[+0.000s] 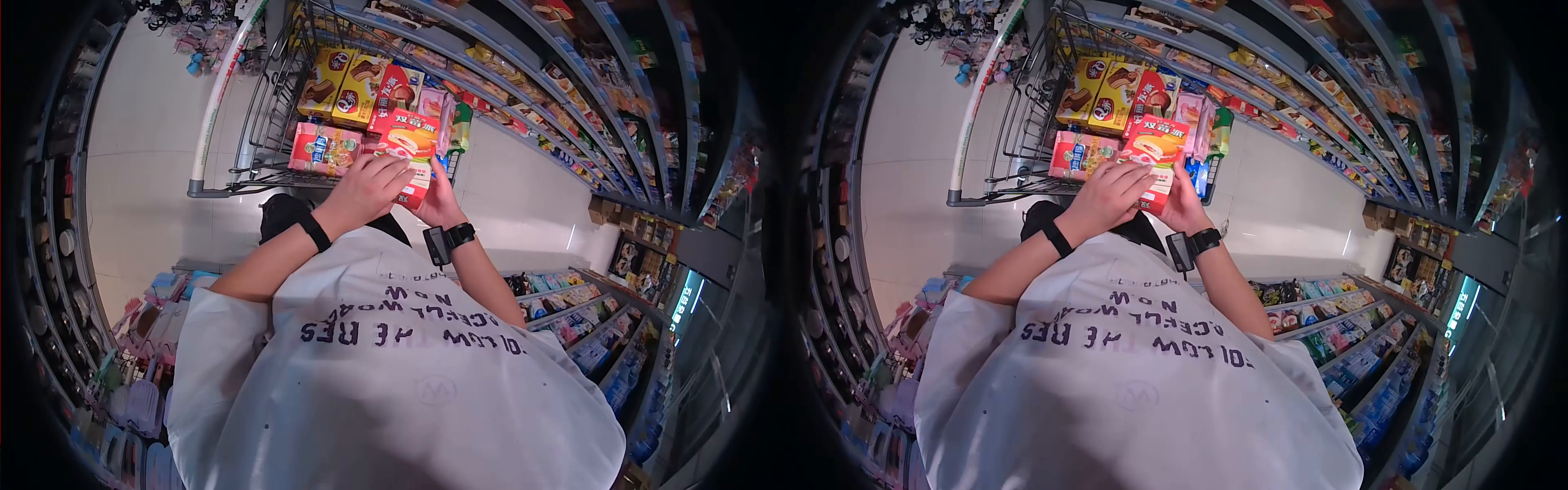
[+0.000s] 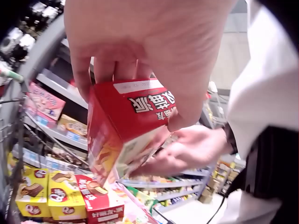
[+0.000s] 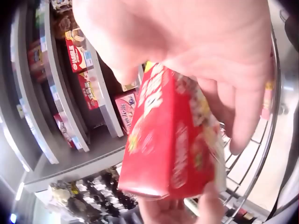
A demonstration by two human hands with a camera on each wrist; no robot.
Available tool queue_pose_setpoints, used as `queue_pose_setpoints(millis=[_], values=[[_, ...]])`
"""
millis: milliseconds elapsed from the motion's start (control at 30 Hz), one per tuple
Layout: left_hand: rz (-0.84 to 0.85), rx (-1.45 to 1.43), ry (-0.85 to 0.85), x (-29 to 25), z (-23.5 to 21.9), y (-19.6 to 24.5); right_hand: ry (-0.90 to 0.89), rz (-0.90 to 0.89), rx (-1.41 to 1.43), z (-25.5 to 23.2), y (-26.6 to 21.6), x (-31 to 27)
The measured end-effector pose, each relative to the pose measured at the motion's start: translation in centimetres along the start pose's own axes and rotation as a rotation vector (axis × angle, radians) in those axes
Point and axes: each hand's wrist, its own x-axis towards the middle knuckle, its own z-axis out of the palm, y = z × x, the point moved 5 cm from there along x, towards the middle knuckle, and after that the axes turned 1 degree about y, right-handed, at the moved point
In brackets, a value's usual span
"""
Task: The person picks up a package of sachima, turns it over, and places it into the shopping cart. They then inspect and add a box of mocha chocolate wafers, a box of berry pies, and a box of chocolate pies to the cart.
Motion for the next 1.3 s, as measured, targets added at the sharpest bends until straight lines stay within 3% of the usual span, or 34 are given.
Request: queue_pose_setpoints(millis=[100,200,267,300,367,433,500,633,767,800,833,900,1000,1033,1133,1167,1233,1267,1300], values=[[0.089,-0.037,-0.066,1.0,2.0,0.8,0.067,-0.058,-0.01,-3.0,-0.7,-1.2],[0.021,-0.173,-0.11,2.0,2.6,0.8,0.168,-0.124,0.021,-5.7,-1.5,-2.5],[-0.211,-0.12,0.044,1.9,3.4,-0.5,0.215,-0.184,0.056,-6.9,-2.1,-3.1],[-0.201,-0.126,0.028,1.8,4.4,-0.9,0.246,-0.222,0.066,-7.5,-2.5,-3.2],[-0.626,-0.575,-0.19,0.2,8.5,-3.9,0.269,-0.219,0.101,-9.3,-2.7,-3.2],[-0.652,-0.634,-0.263,0.4,10.4,-4.4,0.268,-0.214,0.087,-10.6,-3.1,-2.5],[-1.059,-1.078,-0.509,-0.1,12.9,-4.4,0.254,-0.162,0.106,-11.6,-3.3,-2.0],[-1.102,-1.189,-0.598,1.3,15.2,-4.7,0.235,-0.083,-0.07,-13.9,-4.8,-0.7],[-1.123,-1.077,-0.442,2.1,17.7,-6.1,0.315,0.006,-0.453,-16.0,-7.8,0.3],[-1.157,-0.982,-0.422,3.5,17.0,-5.5,0.33,-0.006,-0.497,-16.0,-9.0,1.0],[-0.934,-0.796,-0.338,4.3,17.7,-6.2,0.354,-0.017,-0.534,-16.2,-9.8,1.5],[-0.921,-0.658,-0.277,4.9,19.6,-7.4,0.344,-0.059,-0.532,-17.8,-11.2,3.4],[-0.928,-0.395,-0.432,7.9,20.5,-8.6,0.294,-0.122,-0.571,-20.2,-13.2,7.1],[-0.924,-0.382,-0.438,8.3,21.3,-9.2,0.24,-0.145,-0.555,-21.1,-13.5,8.5],[-0.848,0.036,-0.347,10.5,21.9,-8.7,0.248,-0.204,-0.59,-25.9,-13.1,13.7],[-0.855,0.046,-0.355,11.0,22.5,-8.4,0.271,-0.197,-0.681,-26.9,-13.0,14.6],[-0.771,0.143,-0.546,11.5,24.5,-7.7,0.21,-0.219,-0.53,-26.5,-13.4,14.5],[-0.659,0.21,-0.539,10.9,26.0,-7.7,0.222,-0.183,-0.581,-26.3,-13.8,14.2],[-0.661,0.212,-0.547,11.2,26.5,-7.0,0.235,-0.148,-0.634,-26.3,-14.0,13.9]])
